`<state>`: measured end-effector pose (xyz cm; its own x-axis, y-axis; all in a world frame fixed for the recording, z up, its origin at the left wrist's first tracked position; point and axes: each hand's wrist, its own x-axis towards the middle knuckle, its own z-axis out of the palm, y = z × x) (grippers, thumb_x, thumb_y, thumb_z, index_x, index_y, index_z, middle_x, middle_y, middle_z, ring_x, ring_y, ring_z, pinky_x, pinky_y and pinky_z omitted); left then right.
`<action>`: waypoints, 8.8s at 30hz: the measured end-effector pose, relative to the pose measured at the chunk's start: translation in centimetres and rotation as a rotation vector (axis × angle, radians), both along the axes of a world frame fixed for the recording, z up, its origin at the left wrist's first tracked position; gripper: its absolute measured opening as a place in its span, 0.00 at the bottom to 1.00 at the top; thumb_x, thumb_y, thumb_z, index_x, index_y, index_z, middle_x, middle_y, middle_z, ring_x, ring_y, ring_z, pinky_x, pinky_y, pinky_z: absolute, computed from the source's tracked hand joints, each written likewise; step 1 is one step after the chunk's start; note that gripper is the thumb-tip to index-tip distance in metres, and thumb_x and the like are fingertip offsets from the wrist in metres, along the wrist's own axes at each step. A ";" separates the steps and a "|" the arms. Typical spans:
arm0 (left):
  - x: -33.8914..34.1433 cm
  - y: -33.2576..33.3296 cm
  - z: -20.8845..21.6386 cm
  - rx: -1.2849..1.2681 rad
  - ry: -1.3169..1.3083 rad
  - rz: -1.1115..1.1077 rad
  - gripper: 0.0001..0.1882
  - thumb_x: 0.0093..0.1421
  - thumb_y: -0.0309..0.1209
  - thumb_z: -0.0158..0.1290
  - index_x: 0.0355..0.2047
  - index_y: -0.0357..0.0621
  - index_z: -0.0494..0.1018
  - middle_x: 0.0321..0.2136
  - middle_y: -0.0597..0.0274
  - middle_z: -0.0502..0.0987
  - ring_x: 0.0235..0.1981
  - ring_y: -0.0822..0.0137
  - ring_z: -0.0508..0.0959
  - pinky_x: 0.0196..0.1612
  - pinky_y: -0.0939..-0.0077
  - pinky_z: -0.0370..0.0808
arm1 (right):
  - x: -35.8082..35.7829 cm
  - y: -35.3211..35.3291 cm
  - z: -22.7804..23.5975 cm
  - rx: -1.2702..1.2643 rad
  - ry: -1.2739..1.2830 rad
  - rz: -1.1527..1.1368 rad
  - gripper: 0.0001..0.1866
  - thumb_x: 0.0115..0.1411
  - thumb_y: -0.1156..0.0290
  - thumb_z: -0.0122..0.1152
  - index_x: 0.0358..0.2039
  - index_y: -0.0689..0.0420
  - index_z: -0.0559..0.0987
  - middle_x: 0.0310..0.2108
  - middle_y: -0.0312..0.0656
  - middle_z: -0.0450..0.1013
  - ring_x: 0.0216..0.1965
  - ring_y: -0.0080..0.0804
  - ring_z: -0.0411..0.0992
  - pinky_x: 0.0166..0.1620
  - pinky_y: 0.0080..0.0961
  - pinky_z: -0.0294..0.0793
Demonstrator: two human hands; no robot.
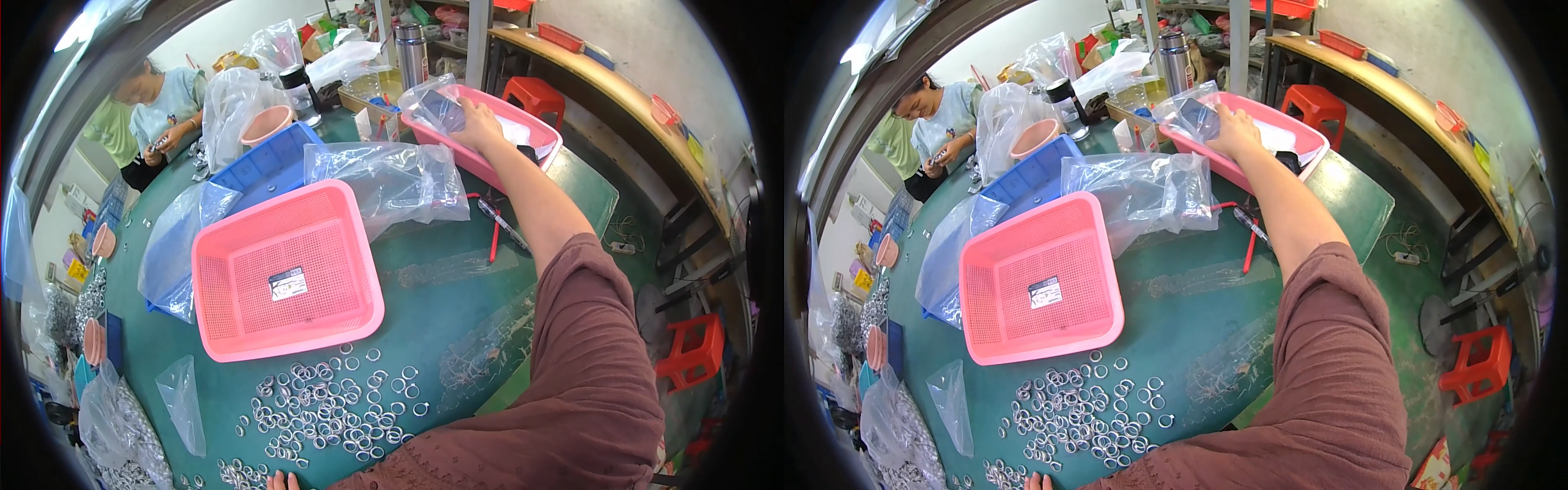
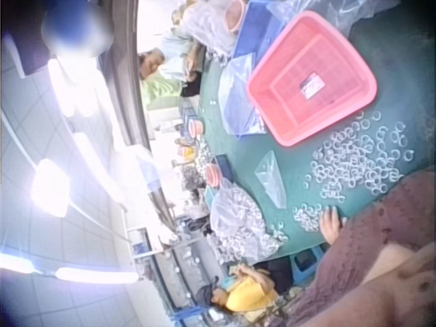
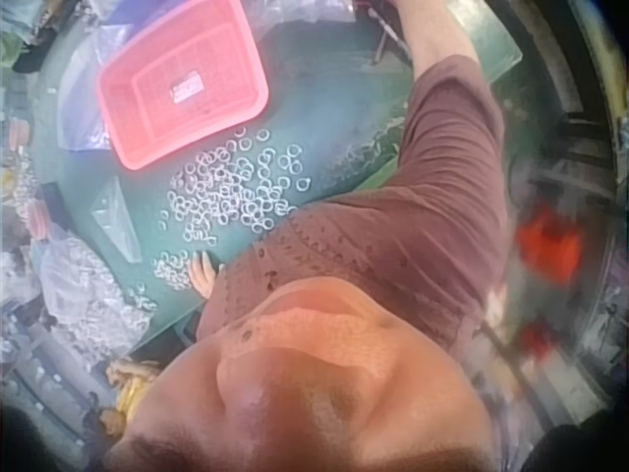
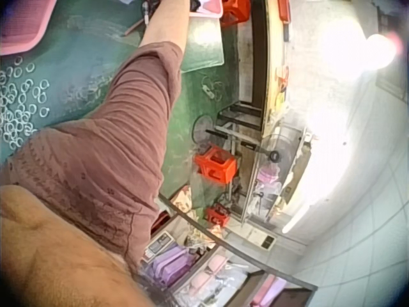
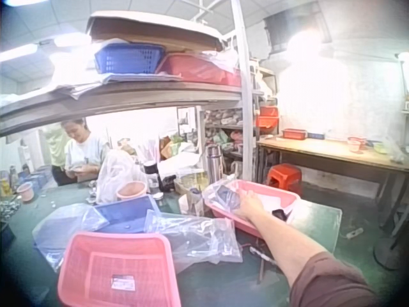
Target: The person assembles small metal components by hand, inserting a black O-ring into a silver metal housing, and then places the finished parts into a pile on the table.
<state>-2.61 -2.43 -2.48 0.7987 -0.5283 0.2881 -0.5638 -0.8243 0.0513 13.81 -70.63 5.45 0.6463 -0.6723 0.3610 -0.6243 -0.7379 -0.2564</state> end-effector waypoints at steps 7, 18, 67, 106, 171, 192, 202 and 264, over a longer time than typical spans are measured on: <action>0.1 0.1 -0.1 0.004 -0.003 -0.005 0.23 0.55 0.41 0.46 0.47 0.40 0.68 0.47 0.43 0.67 0.47 0.41 0.65 0.50 0.50 0.64 | -0.1 0.3 -0.3 0.008 -0.077 -0.041 0.42 0.36 0.57 0.66 0.54 0.48 0.62 0.47 0.53 0.64 0.51 0.49 0.63 0.51 0.38 0.65; 0.1 0.1 0.1 0.003 -0.003 -0.011 0.23 0.53 0.40 0.48 0.47 0.39 0.68 0.46 0.42 0.67 0.46 0.41 0.66 0.50 0.50 0.64 | -0.1 0.9 -0.1 -0.029 -0.060 -0.086 0.40 0.38 0.56 0.64 0.54 0.49 0.62 0.47 0.55 0.63 0.51 0.50 0.62 0.51 0.37 0.64; -0.3 -1.3 0.9 -0.156 -0.086 0.032 0.20 0.48 0.33 0.50 0.42 0.38 0.71 0.45 0.47 0.69 0.49 0.45 0.65 0.52 0.55 0.61 | -0.2 1.4 -0.8 -0.553 -0.441 0.280 0.20 0.48 0.60 0.57 0.43 0.51 0.74 0.41 0.48 0.71 0.44 0.47 0.68 0.47 0.39 0.66; 2.6 3.5 3.6 -1.517 0.815 0.051 0.12 0.61 0.30 0.45 0.42 0.38 0.68 0.33 0.63 0.73 0.30 0.77 0.72 0.33 0.84 0.68 | -9.9 53.4 -2.4 0.600 -0.212 1.642 0.04 0.49 0.78 0.58 0.28 0.59 0.76 0.29 0.41 0.71 0.31 0.39 0.72 0.33 0.27 0.72; 3.1 -0.1 2.4 -1.775 1.429 0.080 0.15 0.55 0.20 0.49 0.45 0.31 0.67 0.37 0.54 0.73 0.40 0.64 0.75 0.45 0.77 0.74 | -13.9 49.2 -5.1 0.932 -0.262 1.223 0.09 0.51 0.80 0.56 0.35 0.62 0.74 0.31 0.40 0.71 0.29 0.25 0.69 0.33 0.19 0.70; 2.9 -0.4 1.9 -1.381 1.192 0.207 0.09 0.55 0.24 0.50 0.38 0.39 0.69 0.26 0.69 0.71 0.21 0.82 0.66 0.21 0.90 0.62 | -13.6 50.3 -6.3 0.145 -0.082 1.227 0.08 0.44 0.71 0.62 0.28 0.55 0.77 0.31 0.38 0.66 0.39 0.37 0.62 0.44 0.34 0.58; 3.3 -1.1 1.2 -1.212 0.986 -0.005 0.05 0.55 0.27 0.53 0.30 0.38 0.72 0.21 0.71 0.71 0.19 0.84 0.65 0.21 0.90 0.63 | -13.9 50.2 -5.3 0.328 -0.228 1.390 0.07 0.45 0.74 0.59 0.27 0.55 0.73 0.27 0.40 0.68 0.33 0.38 0.66 0.42 0.34 0.60; 3.2 -1.7 3.1 -1.690 1.716 0.130 0.16 0.62 0.39 0.40 0.33 0.40 0.70 0.23 0.68 0.69 0.20 0.77 0.63 0.19 0.86 0.56 | -14.6 49.8 -4.7 0.808 -0.294 1.312 0.08 0.48 0.73 0.60 0.30 0.59 0.75 0.27 0.40 0.70 0.33 0.35 0.69 0.39 0.27 0.68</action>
<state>0.54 -4.12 0.61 0.6851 -0.5854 -0.4335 0.7052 0.3837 0.5963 -0.75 -20.83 0.76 0.8874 0.2107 0.4101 0.4589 -0.3175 -0.8298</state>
